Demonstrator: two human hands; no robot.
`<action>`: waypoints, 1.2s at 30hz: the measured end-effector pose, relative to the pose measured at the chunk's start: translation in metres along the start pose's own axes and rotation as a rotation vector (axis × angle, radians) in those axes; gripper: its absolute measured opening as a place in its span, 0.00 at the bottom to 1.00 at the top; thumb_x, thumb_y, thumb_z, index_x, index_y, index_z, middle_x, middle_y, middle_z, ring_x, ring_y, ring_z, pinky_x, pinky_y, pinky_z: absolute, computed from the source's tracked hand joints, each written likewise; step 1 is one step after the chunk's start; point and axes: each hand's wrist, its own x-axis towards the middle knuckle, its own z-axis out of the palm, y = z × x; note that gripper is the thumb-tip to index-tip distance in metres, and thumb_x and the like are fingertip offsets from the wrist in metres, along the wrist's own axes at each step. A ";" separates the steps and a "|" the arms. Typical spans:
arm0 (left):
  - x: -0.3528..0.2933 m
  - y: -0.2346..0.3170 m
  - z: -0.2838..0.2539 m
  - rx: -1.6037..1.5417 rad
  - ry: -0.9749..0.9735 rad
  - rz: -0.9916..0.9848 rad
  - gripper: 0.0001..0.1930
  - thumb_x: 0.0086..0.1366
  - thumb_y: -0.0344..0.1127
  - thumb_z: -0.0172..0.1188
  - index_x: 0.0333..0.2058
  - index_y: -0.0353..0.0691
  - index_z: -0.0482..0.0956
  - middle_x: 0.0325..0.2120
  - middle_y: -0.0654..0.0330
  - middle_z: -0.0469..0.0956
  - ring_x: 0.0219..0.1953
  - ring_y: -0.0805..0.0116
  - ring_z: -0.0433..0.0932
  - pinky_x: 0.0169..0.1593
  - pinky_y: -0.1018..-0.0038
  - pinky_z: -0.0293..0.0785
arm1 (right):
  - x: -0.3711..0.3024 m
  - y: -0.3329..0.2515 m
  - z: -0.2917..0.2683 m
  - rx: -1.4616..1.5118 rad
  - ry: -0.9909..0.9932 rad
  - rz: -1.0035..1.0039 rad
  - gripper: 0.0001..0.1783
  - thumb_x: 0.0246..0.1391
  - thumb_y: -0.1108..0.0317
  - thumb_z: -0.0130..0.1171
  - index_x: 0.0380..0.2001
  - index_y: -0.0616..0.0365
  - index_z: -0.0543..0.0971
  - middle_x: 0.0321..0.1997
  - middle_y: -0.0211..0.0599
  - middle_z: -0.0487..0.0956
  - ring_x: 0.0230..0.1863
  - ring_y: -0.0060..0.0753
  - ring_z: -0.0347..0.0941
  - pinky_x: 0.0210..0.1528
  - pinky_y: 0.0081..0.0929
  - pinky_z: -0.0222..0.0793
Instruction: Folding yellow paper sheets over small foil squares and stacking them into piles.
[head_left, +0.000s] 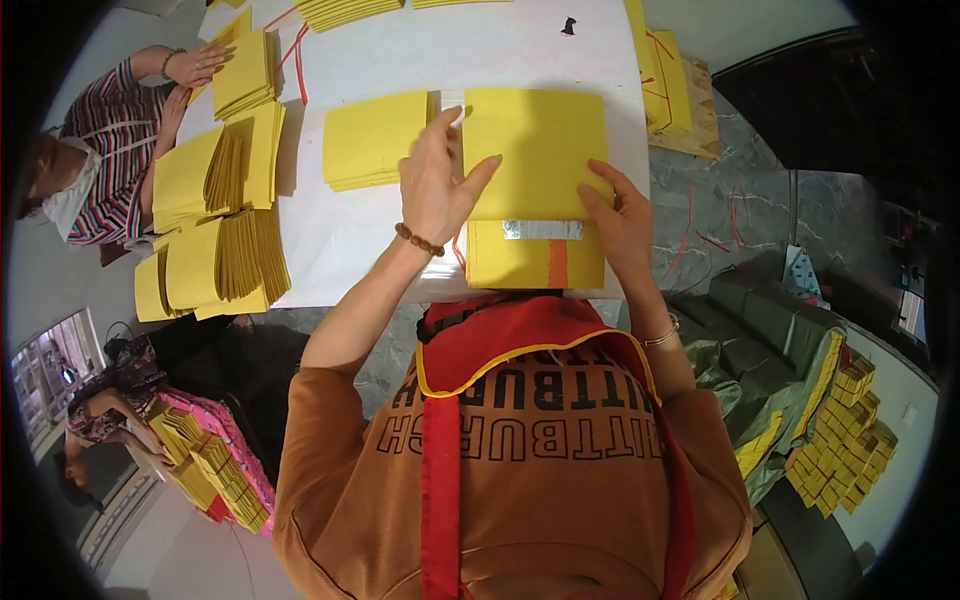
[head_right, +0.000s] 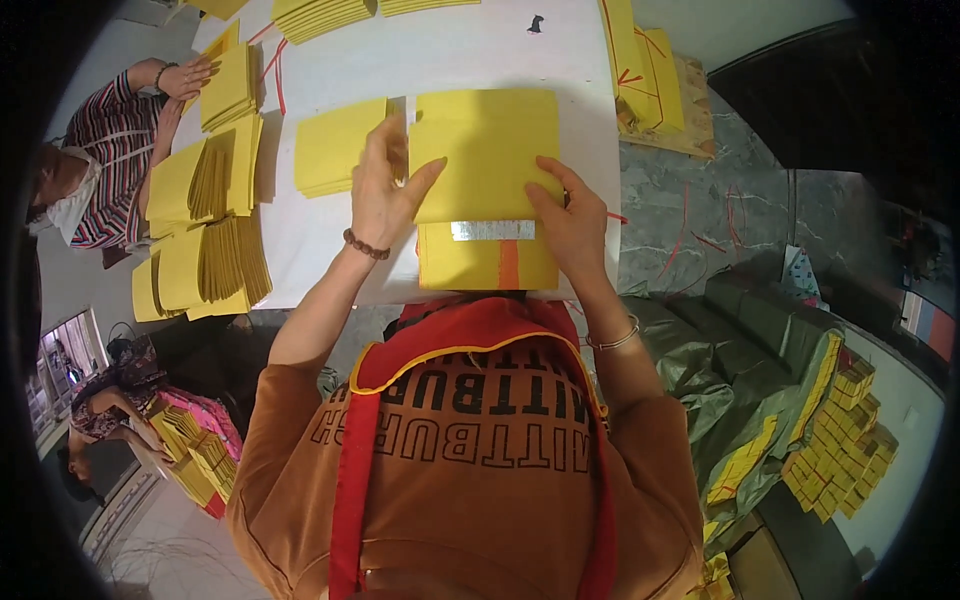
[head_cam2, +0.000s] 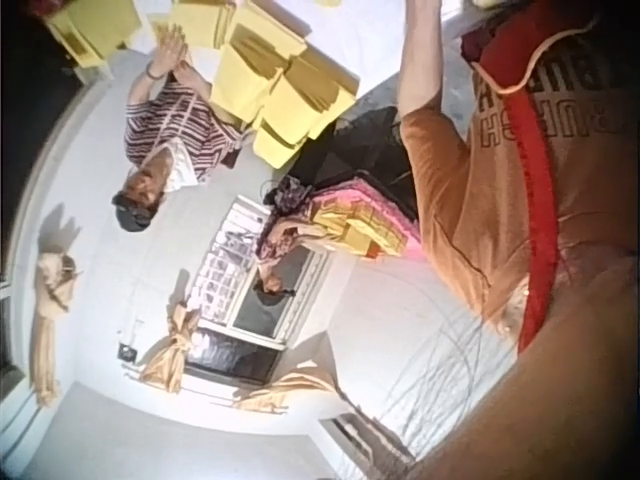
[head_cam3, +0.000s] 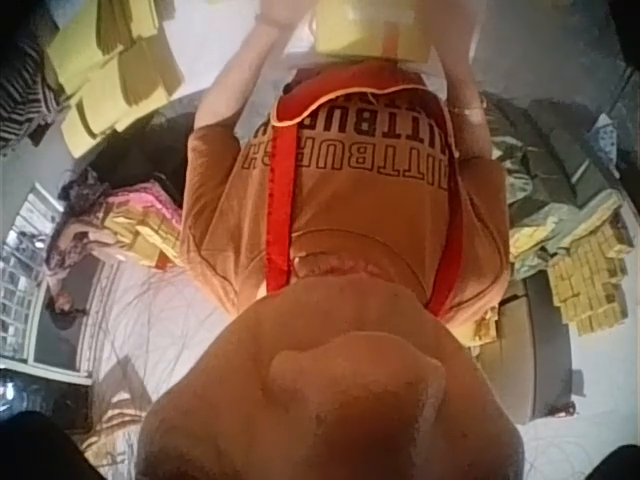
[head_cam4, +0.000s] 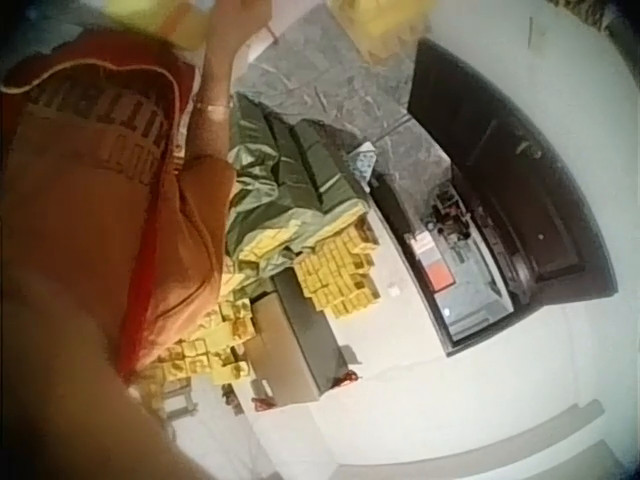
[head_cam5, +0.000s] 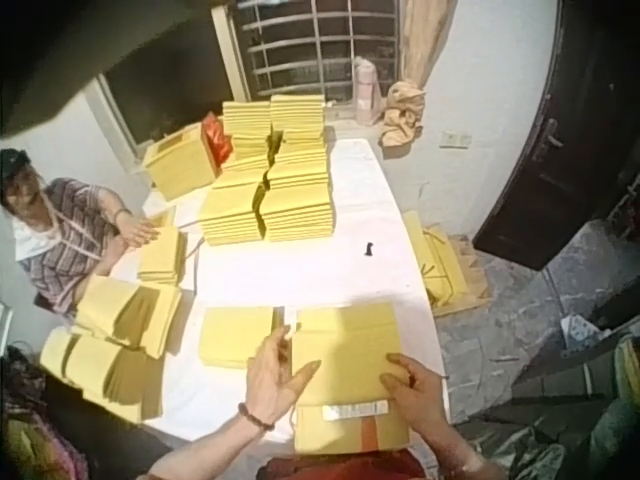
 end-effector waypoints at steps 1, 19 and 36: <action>0.000 0.001 0.000 0.141 0.163 0.204 0.23 0.50 0.37 0.64 0.46 0.40 0.71 0.40 0.55 0.73 0.43 0.56 0.71 0.42 0.63 0.62 | -0.001 0.001 0.000 -0.010 0.012 0.013 0.19 0.50 0.71 0.58 0.47 0.64 0.74 0.40 0.40 0.78 0.38 0.22 0.73 0.41 0.19 0.68; -0.030 0.012 0.030 0.437 -0.400 0.545 0.33 0.55 0.55 0.55 0.58 0.49 0.62 0.60 0.55 0.56 0.63 0.53 0.50 0.62 0.52 0.43 | -0.029 -0.007 -0.001 -0.878 0.185 -0.520 0.27 0.49 0.59 0.58 0.53 0.54 0.70 0.62 0.43 0.62 0.61 0.41 0.58 0.61 0.45 0.48; -0.021 0.013 0.039 0.739 -0.145 0.888 0.28 0.50 0.33 0.52 0.53 0.34 0.66 0.42 0.50 0.72 0.35 0.65 0.71 0.35 0.73 0.68 | -0.026 0.010 -0.027 0.091 -0.013 -0.098 0.17 0.58 0.68 0.49 0.50 0.61 0.70 0.51 0.36 0.72 0.54 0.31 0.66 0.55 0.26 0.60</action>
